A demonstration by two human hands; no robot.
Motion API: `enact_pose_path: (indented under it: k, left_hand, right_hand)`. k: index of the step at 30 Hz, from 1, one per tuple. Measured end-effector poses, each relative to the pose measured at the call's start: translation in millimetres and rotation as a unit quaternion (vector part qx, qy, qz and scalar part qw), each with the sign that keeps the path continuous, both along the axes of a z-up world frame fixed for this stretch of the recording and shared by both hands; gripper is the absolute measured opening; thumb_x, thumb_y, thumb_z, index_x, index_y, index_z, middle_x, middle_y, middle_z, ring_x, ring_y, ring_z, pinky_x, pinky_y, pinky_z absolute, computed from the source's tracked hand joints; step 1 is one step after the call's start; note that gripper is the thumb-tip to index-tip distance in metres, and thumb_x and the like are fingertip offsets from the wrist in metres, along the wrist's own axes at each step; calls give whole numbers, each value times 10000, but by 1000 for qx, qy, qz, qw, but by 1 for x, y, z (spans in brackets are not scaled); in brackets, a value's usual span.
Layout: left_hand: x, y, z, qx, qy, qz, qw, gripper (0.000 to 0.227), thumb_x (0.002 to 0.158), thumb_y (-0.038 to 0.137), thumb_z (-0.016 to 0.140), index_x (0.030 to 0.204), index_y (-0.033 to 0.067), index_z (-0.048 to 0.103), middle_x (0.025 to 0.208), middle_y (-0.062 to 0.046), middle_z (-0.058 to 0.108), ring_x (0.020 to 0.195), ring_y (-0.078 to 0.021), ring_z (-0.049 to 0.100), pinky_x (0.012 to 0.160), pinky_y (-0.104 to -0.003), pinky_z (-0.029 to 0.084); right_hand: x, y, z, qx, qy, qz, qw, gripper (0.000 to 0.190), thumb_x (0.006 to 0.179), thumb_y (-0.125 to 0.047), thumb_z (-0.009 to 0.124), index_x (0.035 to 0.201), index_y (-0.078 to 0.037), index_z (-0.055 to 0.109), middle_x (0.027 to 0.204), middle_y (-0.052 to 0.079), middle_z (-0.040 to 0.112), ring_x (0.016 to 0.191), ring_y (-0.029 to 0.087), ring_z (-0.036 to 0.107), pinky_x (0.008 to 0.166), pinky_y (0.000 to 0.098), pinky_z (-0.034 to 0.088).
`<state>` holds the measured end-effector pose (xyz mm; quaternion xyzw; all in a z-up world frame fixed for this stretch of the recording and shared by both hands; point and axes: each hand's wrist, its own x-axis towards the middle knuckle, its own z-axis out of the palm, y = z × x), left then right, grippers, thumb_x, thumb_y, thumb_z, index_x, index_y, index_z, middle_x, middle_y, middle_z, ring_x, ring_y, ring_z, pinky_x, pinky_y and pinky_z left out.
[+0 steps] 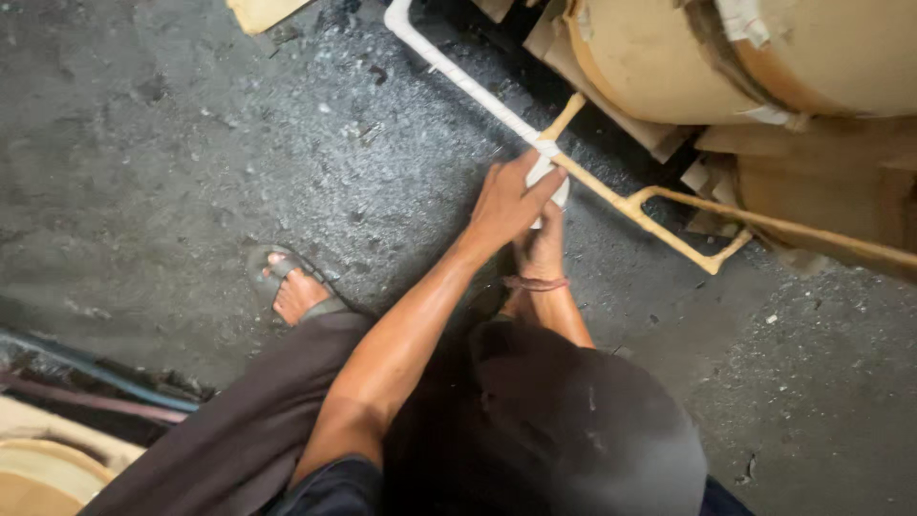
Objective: The person squats on the floor and applies white tape to the edges of a light-colored wooden frame. They unroll the tape, press it along the frame's edges, and smooth it down with their fingers. The person handles the tape roll and the frame directly.
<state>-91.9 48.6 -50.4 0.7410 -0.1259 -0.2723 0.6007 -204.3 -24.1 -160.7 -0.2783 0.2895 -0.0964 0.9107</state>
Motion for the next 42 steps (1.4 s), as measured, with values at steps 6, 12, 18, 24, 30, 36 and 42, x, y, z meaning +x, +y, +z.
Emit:
enact_pose_path:
  k: [6,12,18,24,30,36,42]
  left_hand:
    - [12,1,30,52,-54,-20,997,337,935,293,657,1140,32,711,946,-221,764,929,-402,755,793,-418,585]
    - [2,10,82,77,-88,54,992,480,914,194,655,1354,33,550,988,-243,738,941,-402,748,803,-437,602]
    - [35,-4,74,86,-130,151,976,291,972,195,637,1232,76,584,982,-209,760,937,-387,768,789,-442,609]
    - [90,-32,48,220,-159,137,953,217,915,256,629,1036,78,656,893,-225,760,846,-461,719,777,-543,546]
    - [112,-45,25,329,-140,55,932,385,981,346,469,1061,27,669,897,-316,712,885,-509,694,817,-596,529]
    - [119,-53,18,359,-145,52,920,604,1012,566,440,1007,23,705,978,-317,712,960,-523,682,859,-592,532]
    - [72,-37,46,249,-322,93,908,543,1059,491,522,1289,-1,517,1150,-296,665,884,-501,694,717,-538,548]
  right_hand:
    - [19,8,38,-11,59,-24,998,628,995,-564,454,1460,-143,482,1386,45,585,1292,213,574,1111,403,455]
    - [20,29,54,-60,22,31,997,622,1086,-551,400,1454,-57,483,1367,78,569,1262,205,567,1090,376,474]
    - [32,18,39,-110,36,108,987,552,1060,-424,517,1417,-3,501,1371,84,571,1248,179,559,1052,350,476]
    - [37,-64,3,-330,50,168,928,386,1088,-256,641,1301,61,586,1270,168,636,1153,234,578,1001,340,462]
    - [92,-90,-40,-208,-115,103,966,705,854,-138,721,1487,24,456,1547,123,494,1447,207,485,1229,341,390]
    - [107,-94,-57,-90,-195,160,963,791,779,-29,673,1533,133,499,1489,194,556,1393,266,571,1233,393,432]
    - [105,-91,-59,-138,-137,92,977,735,767,29,719,1461,22,475,1445,97,558,1338,211,563,1159,360,458]
